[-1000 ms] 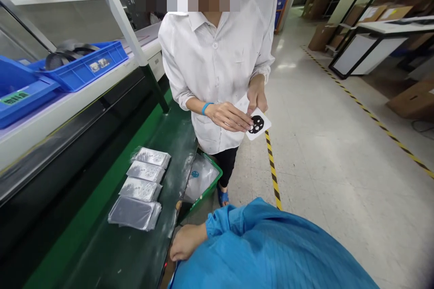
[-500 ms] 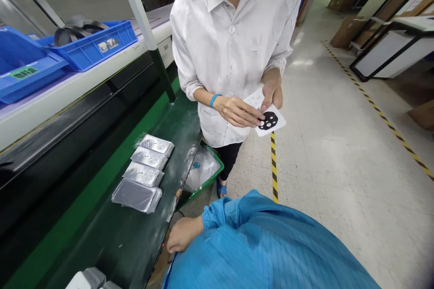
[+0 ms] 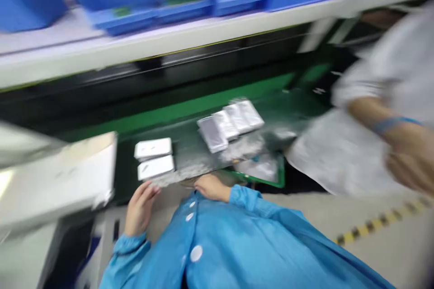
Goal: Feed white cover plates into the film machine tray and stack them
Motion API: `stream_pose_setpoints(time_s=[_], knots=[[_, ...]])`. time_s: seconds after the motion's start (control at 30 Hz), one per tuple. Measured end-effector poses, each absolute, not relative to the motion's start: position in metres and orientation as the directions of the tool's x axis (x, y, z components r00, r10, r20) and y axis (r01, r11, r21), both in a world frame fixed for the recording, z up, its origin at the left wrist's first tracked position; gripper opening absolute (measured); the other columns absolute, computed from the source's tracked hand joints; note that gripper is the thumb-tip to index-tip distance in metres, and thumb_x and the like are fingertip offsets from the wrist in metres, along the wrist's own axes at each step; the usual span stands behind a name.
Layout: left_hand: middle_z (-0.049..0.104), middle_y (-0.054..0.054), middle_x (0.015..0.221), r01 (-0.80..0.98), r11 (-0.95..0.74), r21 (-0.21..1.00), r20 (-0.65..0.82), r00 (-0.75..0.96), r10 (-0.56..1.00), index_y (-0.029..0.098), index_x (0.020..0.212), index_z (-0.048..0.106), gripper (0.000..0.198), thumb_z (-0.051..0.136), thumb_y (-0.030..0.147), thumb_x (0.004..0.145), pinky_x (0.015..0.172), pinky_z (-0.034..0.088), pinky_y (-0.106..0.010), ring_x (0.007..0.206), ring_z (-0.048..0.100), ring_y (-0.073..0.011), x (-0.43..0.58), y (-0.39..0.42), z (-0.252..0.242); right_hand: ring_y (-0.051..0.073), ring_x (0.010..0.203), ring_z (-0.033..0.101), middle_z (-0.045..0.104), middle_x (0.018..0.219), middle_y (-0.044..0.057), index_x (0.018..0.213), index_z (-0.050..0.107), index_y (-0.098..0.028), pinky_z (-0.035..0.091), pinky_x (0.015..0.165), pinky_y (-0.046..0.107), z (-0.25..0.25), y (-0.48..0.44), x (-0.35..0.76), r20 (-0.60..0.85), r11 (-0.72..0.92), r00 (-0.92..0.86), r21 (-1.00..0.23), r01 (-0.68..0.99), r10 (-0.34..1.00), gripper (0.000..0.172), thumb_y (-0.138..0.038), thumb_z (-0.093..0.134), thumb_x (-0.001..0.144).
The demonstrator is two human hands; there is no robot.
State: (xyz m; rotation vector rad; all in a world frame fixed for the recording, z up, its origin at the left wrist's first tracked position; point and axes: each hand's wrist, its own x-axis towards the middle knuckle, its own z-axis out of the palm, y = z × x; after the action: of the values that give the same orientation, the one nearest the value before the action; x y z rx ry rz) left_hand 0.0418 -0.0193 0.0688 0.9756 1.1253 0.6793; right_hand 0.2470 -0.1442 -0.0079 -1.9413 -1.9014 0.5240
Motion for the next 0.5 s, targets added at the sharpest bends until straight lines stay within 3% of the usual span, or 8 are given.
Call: stream_pose_setpoints(time_s=[0.17,0.27,0.4,0.5], knots=[[0.068,-0.005,0.07,0.048,0.326,0.944,-0.315,0.422,0.85,0.013,0.085,0.066,0.033,0.073,0.038,0.065,0.073,0.048,-0.028,0.07,0.062,-0.0145,-0.008,-0.015,0.086,0.02,0.084,0.061,0.07,0.09,0.011,0.095,0.068,-0.015,0.045,0.076,0.031,-0.025,-0.069,0.234,0.02,0.142,-0.15,-0.454,0.88,0.989,0.03,-0.021,0.038,0.089],[0.07,-0.01,0.082,0.054,0.094,0.994,-0.107,0.64,0.761,0.015,0.085,0.068,0.024,0.067,0.036,0.073,0.08,0.048,-0.032,0.081,0.063,-0.0179,-0.043,-0.015,0.114,0.022,0.088,0.06,0.069,0.091,0.011,0.096,0.067,-0.015,0.045,0.079,0.033,-0.036,-0.026,0.218,0.082,0.205,-0.188,-0.408,0.89,0.979,0.029,-0.02,0.04,0.088],[0.072,-0.012,0.09,-0.196,-0.24,0.951,0.268,0.909,0.319,0.018,0.085,0.071,0.027,0.068,0.04,0.071,0.095,0.043,-0.034,0.093,0.064,-0.0221,-0.068,-0.018,0.163,0.025,0.093,0.057,0.067,0.095,0.013,0.096,0.066,-0.012,0.046,0.081,0.036,-0.048,0.023,0.2,0.174,0.277,-0.231,-0.32,0.906,0.957,0.026,-0.018,0.043,0.086],[0.07,-0.009,0.102,-0.319,-0.31,0.896,0.321,0.946,-0.044,0.02,0.076,0.071,0.036,0.068,0.054,0.065,0.103,0.037,-0.026,0.102,0.063,-0.0222,-0.064,-0.011,0.187,0.028,0.099,0.055,0.065,0.103,0.017,0.1,0.065,-0.009,0.046,0.087,0.04,-0.057,0.053,0.193,0.189,0.317,-0.274,-0.264,0.911,0.943,0.028,-0.019,0.044,0.085]])
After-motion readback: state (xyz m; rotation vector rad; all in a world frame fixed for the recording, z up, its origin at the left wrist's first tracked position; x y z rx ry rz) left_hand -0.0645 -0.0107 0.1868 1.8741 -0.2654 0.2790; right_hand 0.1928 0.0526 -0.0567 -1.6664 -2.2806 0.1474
